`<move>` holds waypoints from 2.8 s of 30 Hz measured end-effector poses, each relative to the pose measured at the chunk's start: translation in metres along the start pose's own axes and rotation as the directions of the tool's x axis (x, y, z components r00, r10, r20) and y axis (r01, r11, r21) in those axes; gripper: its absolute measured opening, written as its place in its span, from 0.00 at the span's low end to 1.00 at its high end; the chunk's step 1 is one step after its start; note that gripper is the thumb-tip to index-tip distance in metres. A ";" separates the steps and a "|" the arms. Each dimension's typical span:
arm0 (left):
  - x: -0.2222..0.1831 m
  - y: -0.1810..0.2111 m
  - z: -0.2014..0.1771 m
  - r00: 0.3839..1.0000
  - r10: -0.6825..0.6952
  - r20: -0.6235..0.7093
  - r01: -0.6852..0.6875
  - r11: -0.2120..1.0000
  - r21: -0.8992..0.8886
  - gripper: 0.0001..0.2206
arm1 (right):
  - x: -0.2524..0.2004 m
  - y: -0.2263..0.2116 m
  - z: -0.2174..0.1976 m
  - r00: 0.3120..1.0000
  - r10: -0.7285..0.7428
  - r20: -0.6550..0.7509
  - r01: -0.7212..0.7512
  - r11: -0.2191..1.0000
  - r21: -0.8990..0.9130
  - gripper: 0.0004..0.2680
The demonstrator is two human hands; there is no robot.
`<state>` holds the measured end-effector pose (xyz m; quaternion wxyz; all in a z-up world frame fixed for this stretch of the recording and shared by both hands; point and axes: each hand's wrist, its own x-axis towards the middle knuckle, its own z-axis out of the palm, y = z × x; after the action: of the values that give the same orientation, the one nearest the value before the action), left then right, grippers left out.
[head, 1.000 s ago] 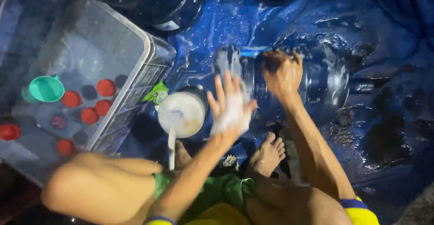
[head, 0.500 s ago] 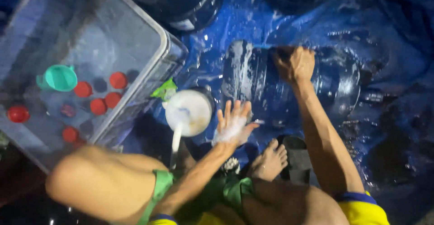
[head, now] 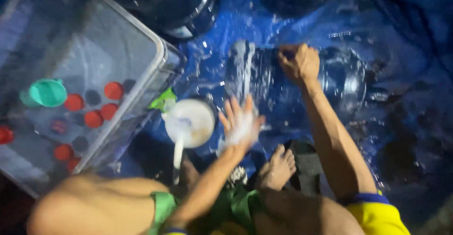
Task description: Manually scrubbing the interior and exterior of a large blue water jug with soapy water and a sponge.
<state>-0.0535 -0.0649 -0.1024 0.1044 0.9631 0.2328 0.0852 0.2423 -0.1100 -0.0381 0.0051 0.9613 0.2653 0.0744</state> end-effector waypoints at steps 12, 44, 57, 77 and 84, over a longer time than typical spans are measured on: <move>0.257 0.022 -0.051 0.993 -0.066 -0.095 0.034 0.953 -0.302 0.14 | -0.019 0.005 -0.013 0.971 -0.021 0.238 -0.081 0.909 0.410 0.15; 0.062 0.004 -0.065 0.971 0.075 -0.225 -0.050 0.992 0.114 0.19 | 0.011 -0.004 -0.021 0.866 0.114 0.486 -0.351 0.832 0.429 0.11; 0.108 0.006 -0.084 0.996 0.045 -0.080 -0.043 0.999 0.024 0.27 | -0.005 -0.001 0.015 0.885 0.196 0.422 -0.374 0.838 0.397 0.12; 0.040 0.054 -0.060 0.986 0.167 -0.025 -0.168 0.982 -0.088 0.33 | -0.121 0.062 -0.025 0.978 0.127 -0.164 -0.076 0.955 0.287 0.14; 0.255 0.077 -0.024 0.965 0.092 0.246 -0.085 0.996 -0.037 0.14 | -0.115 0.052 -0.043 0.975 0.125 -0.185 -0.081 0.970 0.230 0.14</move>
<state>0.1977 -0.0092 -0.0312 0.1412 0.9742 0.1737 -0.0282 0.1654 -0.2146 -0.0089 -0.1320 0.9562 0.2208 0.1400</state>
